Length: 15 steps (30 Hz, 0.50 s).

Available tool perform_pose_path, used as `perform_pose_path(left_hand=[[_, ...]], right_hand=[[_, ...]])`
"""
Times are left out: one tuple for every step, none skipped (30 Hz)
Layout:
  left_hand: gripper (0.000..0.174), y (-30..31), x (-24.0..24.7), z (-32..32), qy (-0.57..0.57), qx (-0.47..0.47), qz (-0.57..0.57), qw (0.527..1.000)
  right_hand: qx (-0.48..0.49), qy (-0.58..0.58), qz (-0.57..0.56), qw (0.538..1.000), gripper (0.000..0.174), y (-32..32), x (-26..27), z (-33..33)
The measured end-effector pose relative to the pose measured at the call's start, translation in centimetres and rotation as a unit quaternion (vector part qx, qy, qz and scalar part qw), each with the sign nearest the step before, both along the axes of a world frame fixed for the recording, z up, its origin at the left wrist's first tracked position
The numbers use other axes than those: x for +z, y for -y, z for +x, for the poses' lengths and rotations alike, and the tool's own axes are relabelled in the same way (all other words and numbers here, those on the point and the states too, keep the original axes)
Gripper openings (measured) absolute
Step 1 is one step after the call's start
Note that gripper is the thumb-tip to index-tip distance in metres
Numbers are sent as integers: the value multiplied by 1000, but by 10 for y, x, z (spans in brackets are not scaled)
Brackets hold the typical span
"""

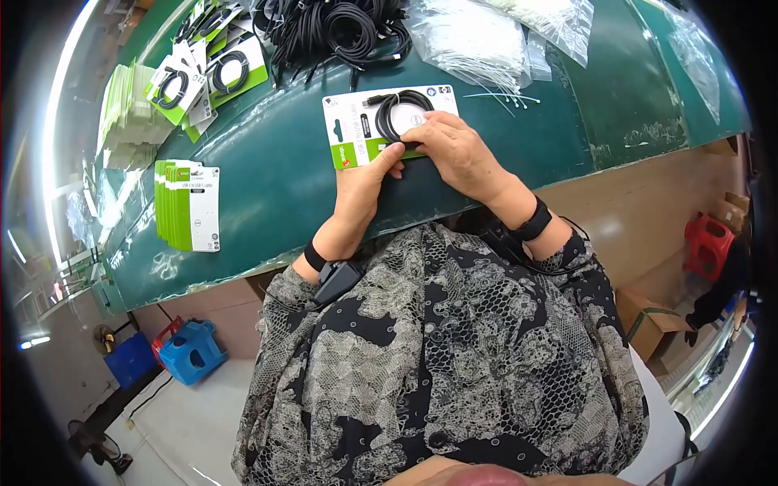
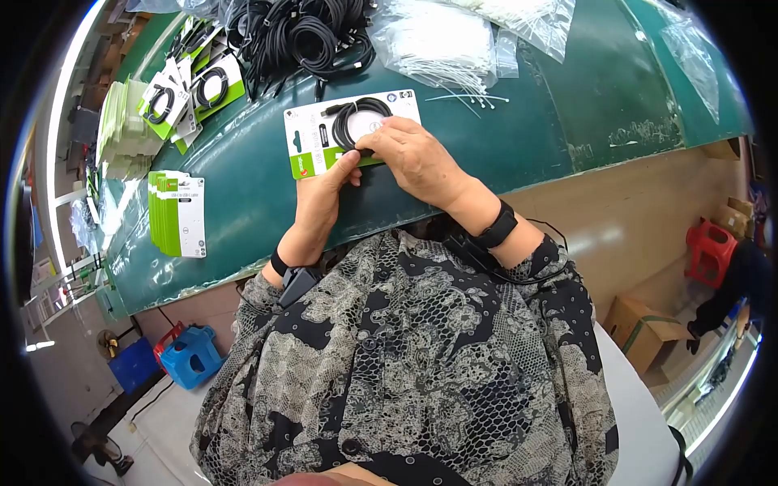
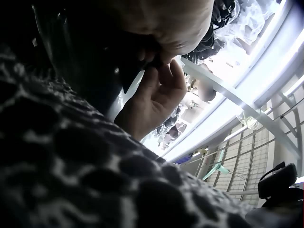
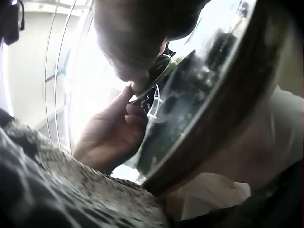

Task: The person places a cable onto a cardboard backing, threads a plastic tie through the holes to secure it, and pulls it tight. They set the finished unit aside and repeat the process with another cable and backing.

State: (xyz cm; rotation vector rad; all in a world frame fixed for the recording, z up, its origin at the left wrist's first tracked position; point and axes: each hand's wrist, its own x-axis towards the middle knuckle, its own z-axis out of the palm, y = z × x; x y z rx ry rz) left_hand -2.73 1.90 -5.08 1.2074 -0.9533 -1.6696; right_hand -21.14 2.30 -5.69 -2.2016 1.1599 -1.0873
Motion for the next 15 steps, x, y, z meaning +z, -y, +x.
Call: perform_pose_path(left_hand=[[15,0,-1,-2,-6,7,-8,1000],[15,0,-1,-5,-13,14,-15,1000],[15,0,-1,-6,-19,23,-21,999],[15,0,-1,-7,-21,23,-21,999],[15,-1,-1,-8,-24,29,-11,999],[16,0,-1,-8,-27,33,-1,999],[16,1,-1,-9,-30,38,8,999],[16,1,-2,-8,-29,37,9,999],[16,0,-3,-6,-33,38,14,999],[17,0,-5,-5,-37,38,19,998],[17,2,-5,-4,-43,37,22,998],[17,4,-4,-5,-46,33,20,998],[18,4,-2,-6,-30,38,21,999],[18,2,0,-7,-14,42,22,999],[19,1,0,-9,1,46,24,999]], right_hand=[[3,-7,-3,1000,41,2,0,0],[2,-7,-5,1000,41,5,1,2],[-47,-1,-25,999,48,9,4,8],[-95,3,-46,994,55,13,7,13],[-144,8,-65,987,62,15,8,14],[-145,8,-65,987,62,18,7,12],[-100,10,-41,994,66,23,6,8],[-54,13,-16,998,71,27,4,5],[-8,15,10,1000,76,29,3,3],[-9,14,10,1000,76,28,3,3],[-2,25,18,1000,75,27,2,3],[4,35,26,999,74,27,1,3],[8,43,36,998,72,27,0,0],[2,38,36,999,72,27,-2,-1],[9,38,42,998,72,27,-4,-1]])
